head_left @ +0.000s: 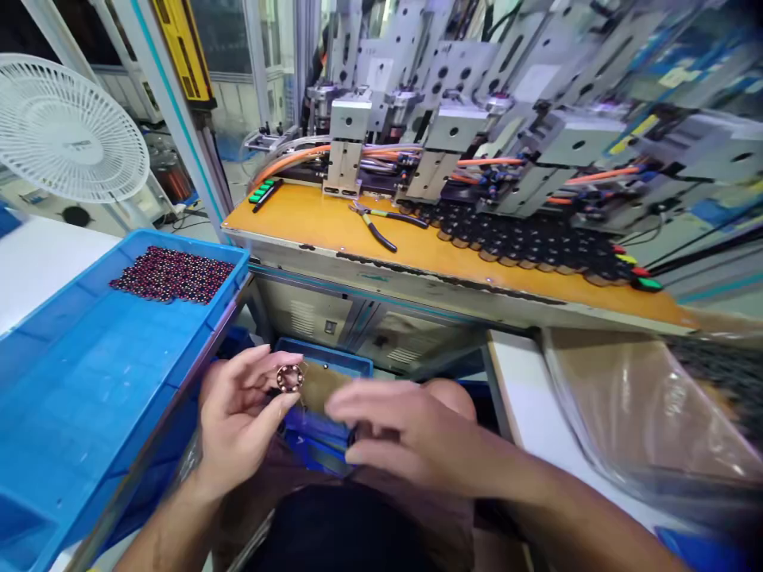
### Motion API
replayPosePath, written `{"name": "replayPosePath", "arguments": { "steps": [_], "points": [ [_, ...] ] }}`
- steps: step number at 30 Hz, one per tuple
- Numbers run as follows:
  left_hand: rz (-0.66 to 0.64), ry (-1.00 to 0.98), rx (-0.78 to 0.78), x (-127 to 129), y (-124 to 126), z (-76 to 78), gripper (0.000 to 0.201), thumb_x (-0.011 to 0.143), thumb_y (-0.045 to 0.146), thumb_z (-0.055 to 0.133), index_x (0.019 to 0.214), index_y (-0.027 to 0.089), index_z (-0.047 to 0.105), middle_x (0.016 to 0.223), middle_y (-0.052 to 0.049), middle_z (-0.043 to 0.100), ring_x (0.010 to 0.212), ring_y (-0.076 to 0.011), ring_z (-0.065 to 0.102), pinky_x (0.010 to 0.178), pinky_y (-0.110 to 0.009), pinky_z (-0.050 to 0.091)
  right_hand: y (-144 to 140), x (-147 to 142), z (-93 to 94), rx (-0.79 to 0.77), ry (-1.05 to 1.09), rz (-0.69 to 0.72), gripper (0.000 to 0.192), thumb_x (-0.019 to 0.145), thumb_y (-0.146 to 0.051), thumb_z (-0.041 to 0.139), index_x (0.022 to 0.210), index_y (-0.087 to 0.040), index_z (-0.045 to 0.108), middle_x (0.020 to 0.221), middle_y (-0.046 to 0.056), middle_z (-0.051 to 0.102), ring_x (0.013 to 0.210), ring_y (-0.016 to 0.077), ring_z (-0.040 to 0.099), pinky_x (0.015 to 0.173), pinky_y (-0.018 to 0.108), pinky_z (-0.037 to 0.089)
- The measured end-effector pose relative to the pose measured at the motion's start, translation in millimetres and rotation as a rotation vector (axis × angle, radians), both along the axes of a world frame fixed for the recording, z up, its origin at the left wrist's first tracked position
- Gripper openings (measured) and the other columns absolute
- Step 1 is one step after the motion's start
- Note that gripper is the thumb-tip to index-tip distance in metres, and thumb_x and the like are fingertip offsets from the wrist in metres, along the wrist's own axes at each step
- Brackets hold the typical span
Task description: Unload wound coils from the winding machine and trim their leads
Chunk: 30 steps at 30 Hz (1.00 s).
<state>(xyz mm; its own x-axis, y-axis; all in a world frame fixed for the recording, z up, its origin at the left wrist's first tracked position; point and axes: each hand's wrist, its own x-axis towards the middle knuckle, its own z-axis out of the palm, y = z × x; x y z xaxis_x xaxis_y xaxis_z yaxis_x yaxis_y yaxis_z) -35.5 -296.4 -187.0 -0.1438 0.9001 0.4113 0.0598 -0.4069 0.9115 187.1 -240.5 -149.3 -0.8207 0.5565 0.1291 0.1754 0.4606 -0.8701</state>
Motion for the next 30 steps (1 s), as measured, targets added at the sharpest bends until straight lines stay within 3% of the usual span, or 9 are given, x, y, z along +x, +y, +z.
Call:
{"name": "replayPosePath", "arguments": {
  "steps": [1, 3, 5, 7, 13, 16, 23, 27, 30],
  "points": [
    [-0.012, 0.023, 0.021, 1, 0, 0.3, 0.062, 0.081, -0.004, 0.066, 0.133, 0.029, 0.052, 0.121, -0.004, 0.074, 0.105, -0.0139, 0.072, 0.088, -0.02, 0.06, 2, -2, 0.5, -0.135, 0.046, -0.088, 0.024, 0.085, -0.032, 0.074, 0.103, -0.018, 0.066, 0.102, 0.006, 0.066, 0.083, 0.0129, 0.06, 0.069, 0.022, 0.047],
    [-0.048, 0.077, 0.061, 4, -2, 0.6, 0.065, 0.082, -0.006, 0.063, 0.135, 0.029, 0.051, 0.124, -0.005, 0.072, 0.11, -0.0154, 0.07, 0.091, -0.022, 0.059, 6, -9, 0.6, -0.439, 0.178, -0.227, 0.039, 0.073, -0.038, 0.083, 0.1, -0.017, 0.063, 0.096, 0.004, 0.064, 0.077, 0.0122, 0.06, 0.066, 0.023, 0.048],
    [-0.09, 0.123, 0.089, 8, -4, 0.2, 0.066, 0.083, -0.006, 0.061, 0.138, 0.029, 0.05, 0.129, -0.007, 0.07, 0.117, -0.0178, 0.067, 0.096, -0.025, 0.058, 7, -19, -0.7, -0.703, 0.307, -0.253, 0.04, 0.07, -0.042, 0.083, 0.09, -0.017, 0.059, 0.081, 0.0, 0.062, 0.068, 0.0109, 0.059, 0.064, 0.023, 0.049],
    [-0.113, 0.14, 0.074, 13, -5, -0.5, 0.068, 0.082, -0.006, 0.062, 0.139, 0.03, 0.05, 0.131, -0.007, 0.068, 0.118, -0.0195, 0.066, 0.096, -0.028, 0.058, 6, -29, -3.5, -0.817, 0.399, -0.24, 0.038, 0.072, -0.046, 0.081, 0.081, -0.018, 0.056, 0.074, -0.002, 0.06, 0.067, 0.0109, 0.058, 0.064, 0.025, 0.048],
    [-0.031, 0.01, 0.009, 25, -1, -0.4, 0.068, 0.074, -0.003, 0.073, 0.129, 0.034, 0.057, 0.112, -0.001, 0.069, 0.093, -0.0132, 0.072, 0.079, -0.022, 0.062, -15, -38, -23.4, -0.803, 0.513, -0.416, 0.035, 0.076, -0.045, 0.077, 0.074, -0.018, 0.056, 0.066, -0.003, 0.057, 0.062, 0.0099, 0.052, 0.061, 0.024, 0.043],
    [-0.042, -0.056, -0.012, 24, 2, 1.0, 0.066, 0.075, -0.002, 0.072, 0.128, 0.034, 0.057, 0.109, 0.0, 0.068, 0.092, -0.0122, 0.071, 0.078, -0.021, 0.062, -22, -33, -29.5, -0.777, 0.533, -0.519, 0.031, 0.083, -0.045, 0.071, 0.075, -0.018, 0.056, 0.065, -0.001, 0.059, 0.063, 0.0113, 0.054, 0.064, 0.026, 0.044],
    [-0.144, 0.097, 0.053, 24, -4, 1.5, 0.073, 0.076, -0.007, 0.068, 0.136, 0.032, 0.052, 0.119, -0.004, 0.069, 0.105, -0.0161, 0.07, 0.089, -0.026, 0.061, -21, -29, -20.3, -0.797, 0.537, -0.435, 0.031, 0.076, -0.04, 0.078, 0.078, -0.019, 0.055, 0.073, -0.002, 0.058, 0.068, 0.0111, 0.054, 0.066, 0.025, 0.045],
    [-0.214, -0.032, -0.061, 22, -6, 2.5, 0.066, 0.08, -0.005, 0.065, 0.132, 0.033, 0.053, 0.116, -0.004, 0.071, 0.098, -0.0159, 0.073, 0.085, -0.026, 0.062, -28, -26, -34.2, -0.805, 0.544, -0.475, 0.029, 0.088, -0.043, 0.065, 0.076, -0.018, 0.054, 0.07, -0.002, 0.055, 0.068, 0.0114, 0.051, 0.067, 0.026, 0.042],
    [-0.281, -0.089, -0.144, 16, -4, 4.3, 0.048, 0.081, -0.002, 0.067, 0.117, 0.03, 0.065, 0.114, -0.005, 0.07, 0.096, -0.0171, 0.073, 0.086, -0.029, 0.062, -27, -21, -33.2, -0.752, 0.476, -0.489, 0.028, 0.089, -0.043, 0.062, 0.079, -0.018, 0.055, 0.071, -0.002, 0.055, 0.067, 0.0114, 0.05, 0.066, 0.026, 0.041]
  ]
}}
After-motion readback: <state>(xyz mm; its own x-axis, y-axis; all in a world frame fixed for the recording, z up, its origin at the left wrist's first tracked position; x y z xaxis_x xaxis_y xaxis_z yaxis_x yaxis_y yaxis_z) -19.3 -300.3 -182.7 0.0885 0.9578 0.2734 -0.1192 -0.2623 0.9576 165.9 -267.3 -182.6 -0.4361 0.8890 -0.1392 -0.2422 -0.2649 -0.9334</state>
